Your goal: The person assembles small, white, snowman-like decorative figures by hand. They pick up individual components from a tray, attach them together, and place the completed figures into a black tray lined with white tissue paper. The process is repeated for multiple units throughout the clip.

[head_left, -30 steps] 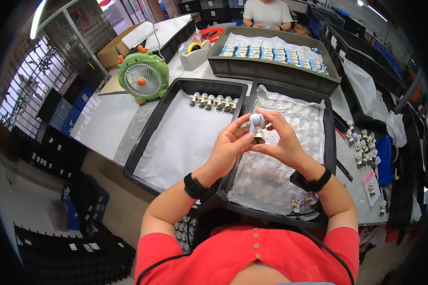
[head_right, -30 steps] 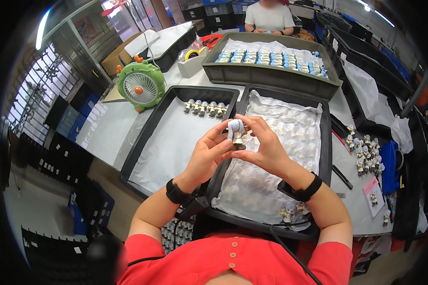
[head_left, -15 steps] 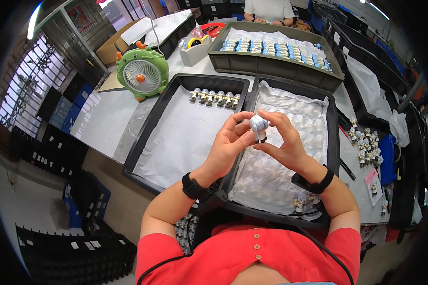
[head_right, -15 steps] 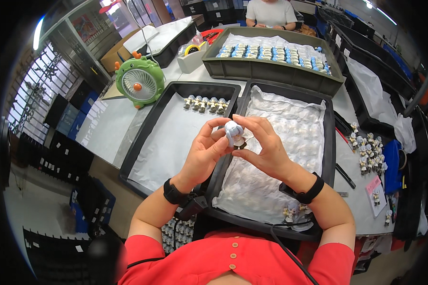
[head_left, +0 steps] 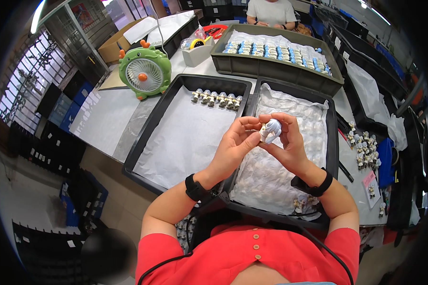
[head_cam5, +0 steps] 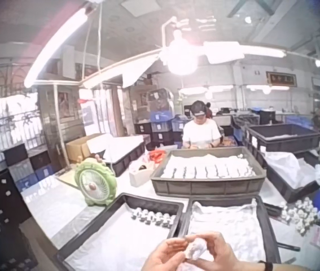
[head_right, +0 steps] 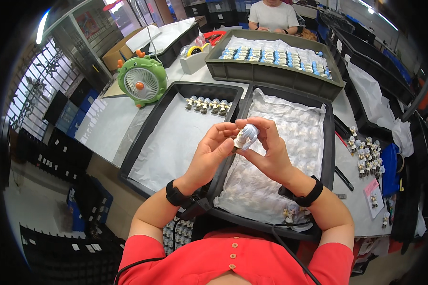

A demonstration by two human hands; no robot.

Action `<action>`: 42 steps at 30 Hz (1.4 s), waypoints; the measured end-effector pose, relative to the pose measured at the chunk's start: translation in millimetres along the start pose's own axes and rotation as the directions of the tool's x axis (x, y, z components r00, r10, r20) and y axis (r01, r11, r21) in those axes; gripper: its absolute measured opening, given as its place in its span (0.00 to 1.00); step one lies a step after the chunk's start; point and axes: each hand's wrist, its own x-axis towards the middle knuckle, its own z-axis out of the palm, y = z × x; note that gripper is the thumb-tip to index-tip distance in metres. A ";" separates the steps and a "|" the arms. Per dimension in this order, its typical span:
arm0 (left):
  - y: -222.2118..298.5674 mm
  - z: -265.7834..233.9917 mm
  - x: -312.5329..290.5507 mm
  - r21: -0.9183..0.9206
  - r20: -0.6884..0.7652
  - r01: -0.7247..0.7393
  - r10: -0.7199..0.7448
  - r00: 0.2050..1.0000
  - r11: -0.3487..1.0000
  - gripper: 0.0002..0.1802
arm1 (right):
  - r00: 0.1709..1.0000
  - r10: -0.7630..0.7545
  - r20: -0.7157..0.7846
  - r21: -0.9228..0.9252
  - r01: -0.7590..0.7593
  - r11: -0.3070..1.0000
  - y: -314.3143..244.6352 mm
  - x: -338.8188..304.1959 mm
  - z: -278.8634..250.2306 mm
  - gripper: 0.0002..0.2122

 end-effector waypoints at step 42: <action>-11.9 -11.2 4.0 -0.413 0.051 0.205 -0.202 0.978 0.887 0.22 | 0.995 0.094 0.040 -0.255 -0.081 0.963 -5.1 1.9 0.4 0.35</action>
